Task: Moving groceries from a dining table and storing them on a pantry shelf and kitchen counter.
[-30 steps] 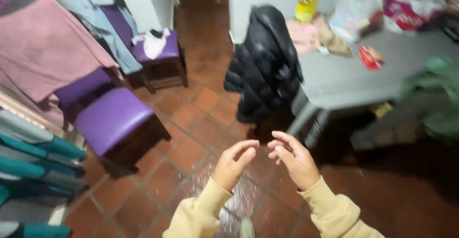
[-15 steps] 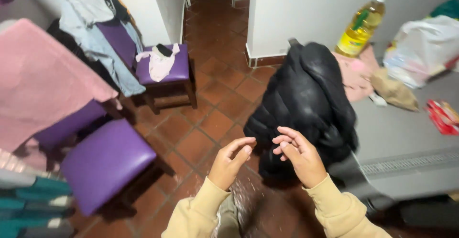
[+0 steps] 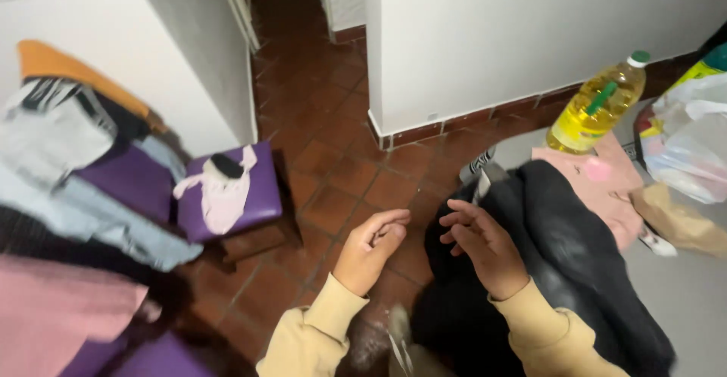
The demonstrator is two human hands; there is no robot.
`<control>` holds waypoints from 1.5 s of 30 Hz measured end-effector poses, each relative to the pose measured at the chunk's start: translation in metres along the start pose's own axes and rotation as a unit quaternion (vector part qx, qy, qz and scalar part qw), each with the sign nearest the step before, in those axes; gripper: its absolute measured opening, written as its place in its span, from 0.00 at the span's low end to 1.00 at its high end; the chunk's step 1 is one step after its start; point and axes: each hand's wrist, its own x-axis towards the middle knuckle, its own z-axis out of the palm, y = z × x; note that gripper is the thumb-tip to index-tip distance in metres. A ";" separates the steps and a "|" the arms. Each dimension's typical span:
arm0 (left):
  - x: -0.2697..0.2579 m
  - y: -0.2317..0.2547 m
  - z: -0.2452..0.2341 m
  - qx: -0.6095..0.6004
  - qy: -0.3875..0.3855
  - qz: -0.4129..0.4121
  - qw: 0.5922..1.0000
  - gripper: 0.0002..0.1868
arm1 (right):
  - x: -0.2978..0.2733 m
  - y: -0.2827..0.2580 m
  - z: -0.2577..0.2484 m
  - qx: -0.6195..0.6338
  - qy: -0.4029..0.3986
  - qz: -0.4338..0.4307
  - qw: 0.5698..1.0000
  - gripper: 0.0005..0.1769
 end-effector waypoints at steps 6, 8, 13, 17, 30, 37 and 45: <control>0.136 -0.047 -0.040 -0.021 -0.049 0.029 0.998 0.21 | 0.146 0.042 0.027 0.042 0.041 -0.019 0.998 0.25; 0.184 -0.052 -0.047 -0.006 -0.057 0.028 0.998 0.20 | 0.199 0.048 0.030 0.057 0.053 -0.020 0.997 0.26; 0.311 -0.067 -0.059 0.057 -0.075 -0.005 0.996 0.20 | 0.324 0.044 0.014 0.051 0.093 -0.034 0.994 0.25; 0.400 -0.086 -0.061 0.071 -0.117 0.005 0.991 0.19 | 0.381 0.050 -0.015 0.038 0.141 -0.009 0.989 0.24; 0.674 -0.162 0.068 -0.023 -0.355 -0.053 0.933 0.22 | 0.487 0.125 -0.160 0.001 0.365 0.012 0.931 0.21; 0.803 -0.170 0.178 -0.032 -0.505 -0.070 0.860 0.23 | 0.549 0.117 -0.226 -0.035 0.485 -0.004 0.874 0.21; 0.861 -0.204 0.309 -0.077 -0.634 -0.097 0.763 0.23 | 0.539 0.085 -0.287 -0.051 0.619 0.003 0.784 0.21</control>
